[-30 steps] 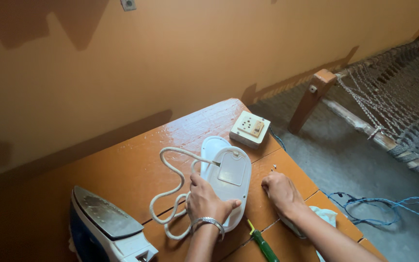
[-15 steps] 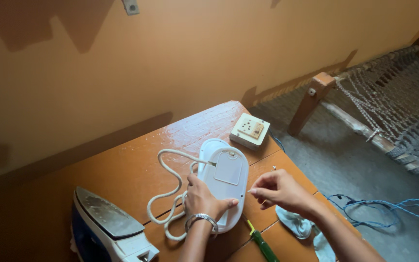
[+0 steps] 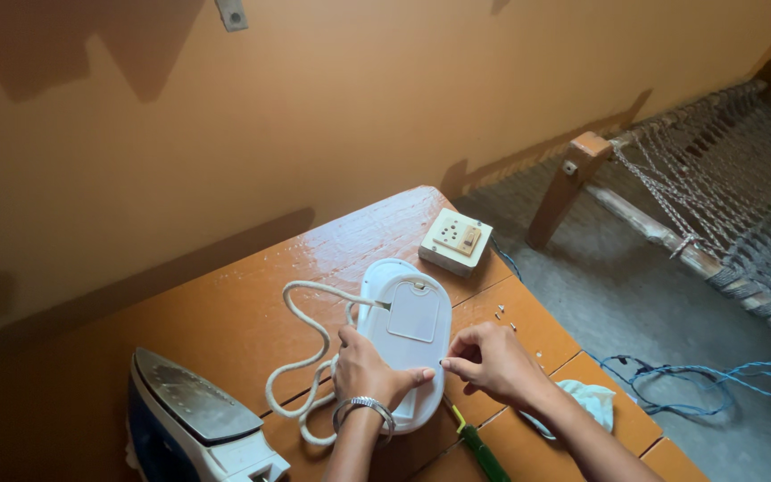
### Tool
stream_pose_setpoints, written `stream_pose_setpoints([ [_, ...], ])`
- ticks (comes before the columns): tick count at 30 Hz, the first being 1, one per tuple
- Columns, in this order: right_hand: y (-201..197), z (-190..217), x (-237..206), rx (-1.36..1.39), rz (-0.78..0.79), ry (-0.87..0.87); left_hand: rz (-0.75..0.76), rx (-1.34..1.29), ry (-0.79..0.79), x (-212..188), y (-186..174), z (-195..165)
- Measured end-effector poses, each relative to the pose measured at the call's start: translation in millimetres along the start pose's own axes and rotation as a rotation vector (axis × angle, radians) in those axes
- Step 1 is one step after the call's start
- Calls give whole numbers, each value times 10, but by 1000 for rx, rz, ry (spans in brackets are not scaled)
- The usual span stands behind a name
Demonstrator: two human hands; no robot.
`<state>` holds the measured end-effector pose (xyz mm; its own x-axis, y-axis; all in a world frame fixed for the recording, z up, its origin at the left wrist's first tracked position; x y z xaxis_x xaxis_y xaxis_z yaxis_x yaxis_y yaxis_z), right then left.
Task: The person services an electric iron on a wooden table. They unscrew screws from the iron's base with a screwdriver, lift and reposition the housing and soleplate, then align the cover and drive the screws back in to reassemble the appliance.
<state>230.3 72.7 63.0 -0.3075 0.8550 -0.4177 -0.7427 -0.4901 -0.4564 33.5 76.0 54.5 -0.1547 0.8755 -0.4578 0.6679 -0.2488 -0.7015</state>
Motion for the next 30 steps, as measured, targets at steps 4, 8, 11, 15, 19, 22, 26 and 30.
stream_pose_setpoints([
  [4, 3, -51, 9, 119, 88, 9, 34, -34, 6, 21, -2, 42],
  [8, -30, -139, 10, 407, 175, -23, 52, -58, 6, 57, -24, 74],
  [11, -70, -212, 9, 482, 200, 25, 64, -79, 9, 61, -43, 93],
  [15, -132, -241, -12, 534, 204, -14, 79, -104, 15, 61, -91, 103],
  [19, -143, -290, -15, 613, 219, 26, 110, -113, 10, 60, -124, 116],
  [22, -150, -352, -16, 646, 226, 29, 120, -135, 20, 62, -131, 124],
  [26, -164, -481, 2, 660, 221, 46, 136, -145, 16, 82, -138, 145],
  [30, -156, -604, 48, 433, 127, 85, 131, -168, 45, 90, -150, 149],
])
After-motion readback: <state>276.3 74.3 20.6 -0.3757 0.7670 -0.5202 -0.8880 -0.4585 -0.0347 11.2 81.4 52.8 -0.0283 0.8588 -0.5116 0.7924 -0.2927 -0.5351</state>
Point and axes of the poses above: each hand's wrist, its own x-axis towards the middle knuckle, its own y-axis out of the palm, z = x × y, the point moved 4 cm from there along x, towards the middle knuckle, and after that the axes turned 12 degrees about z, right-handed, at the moved point
